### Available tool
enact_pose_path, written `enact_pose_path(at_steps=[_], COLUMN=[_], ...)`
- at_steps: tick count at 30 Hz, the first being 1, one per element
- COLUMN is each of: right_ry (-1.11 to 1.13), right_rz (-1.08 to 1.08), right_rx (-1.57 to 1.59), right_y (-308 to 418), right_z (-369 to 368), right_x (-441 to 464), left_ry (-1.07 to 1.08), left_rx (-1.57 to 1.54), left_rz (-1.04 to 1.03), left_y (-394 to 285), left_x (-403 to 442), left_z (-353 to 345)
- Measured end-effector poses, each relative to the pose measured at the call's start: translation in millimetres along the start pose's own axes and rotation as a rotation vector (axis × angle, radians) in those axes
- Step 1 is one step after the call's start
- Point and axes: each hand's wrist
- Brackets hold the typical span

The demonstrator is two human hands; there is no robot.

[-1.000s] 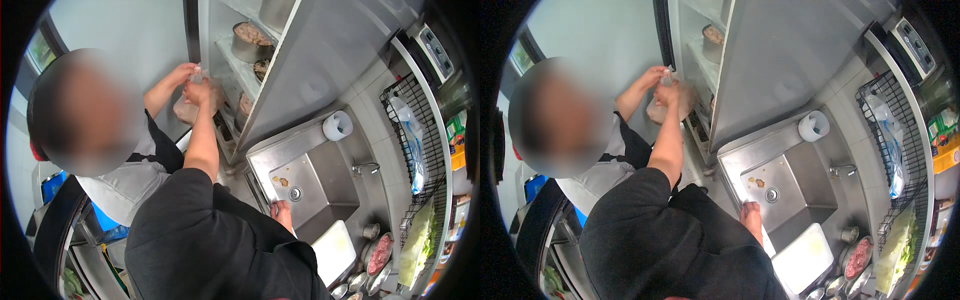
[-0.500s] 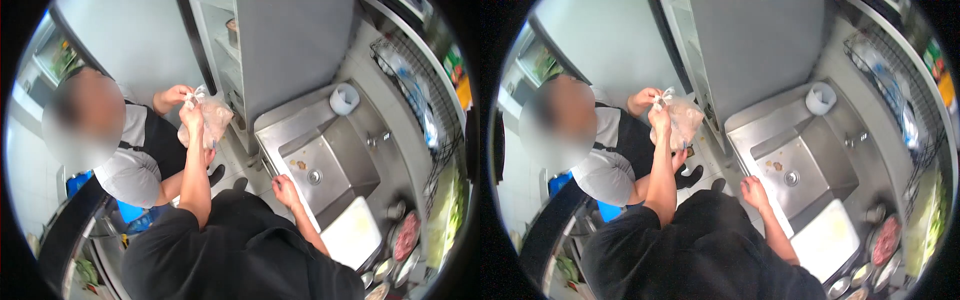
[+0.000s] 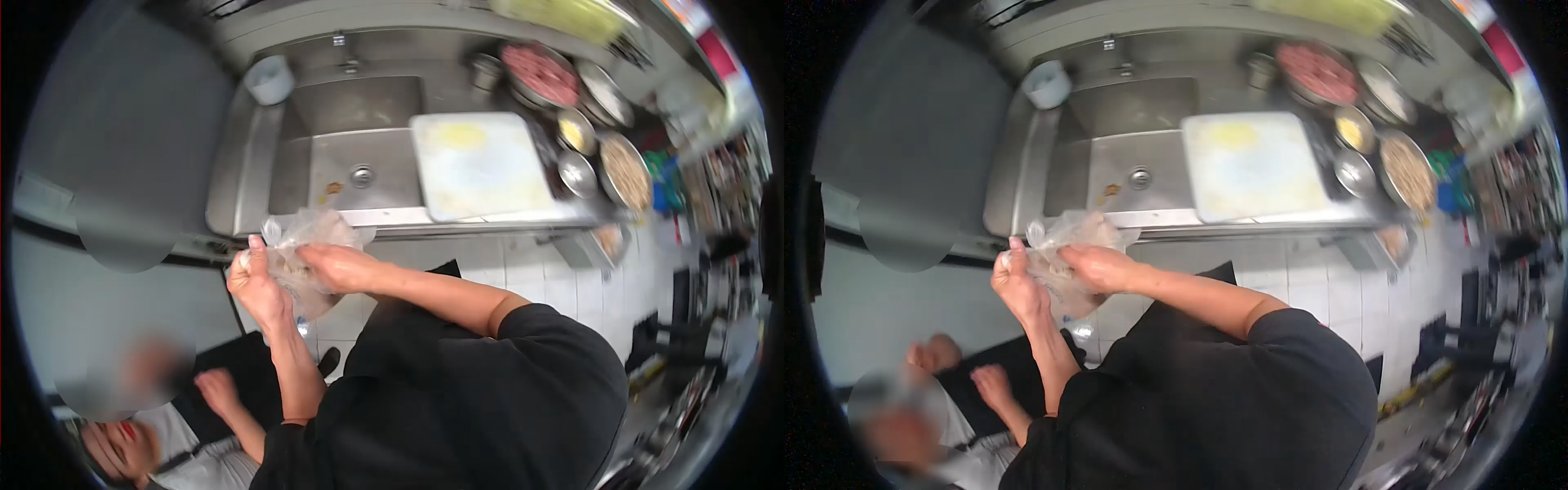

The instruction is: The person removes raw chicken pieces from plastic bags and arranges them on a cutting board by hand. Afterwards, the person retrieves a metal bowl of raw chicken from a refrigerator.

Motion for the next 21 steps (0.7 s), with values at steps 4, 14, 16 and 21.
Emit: enact_pose_path(at_steps=[4, 14, 16, 21], right_ry=[-0.21, -0.159, -0.236, -0.432], right_rz=[-0.289, -0.539, -0.541, -0.595], right_rx=[-0.366, -0.394, -0.337, -0.091], right_y=[5, -157, -209, -221], right_z=[52, 241, 257, 287], right_x=[-47, -168, -204, -232], left_ry=[0.234, 0.767, 0.877, 0.905], left_rx=[0.13, 0.405, 0.566, 0.783], left_rz=[-0.07, -0.098, -0.044, -0.17], left_y=[-23, 110, 166, 206], left_x=[-39, -75, -81, -89], left_z=[-71, -274, -289, -331])
Point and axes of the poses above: each hand's wrist, its own x-axis towards the middle knuckle, its own z-axis out of the back of the hand, y = z × x, and after that the axes turned 1 degree about x, right-handed
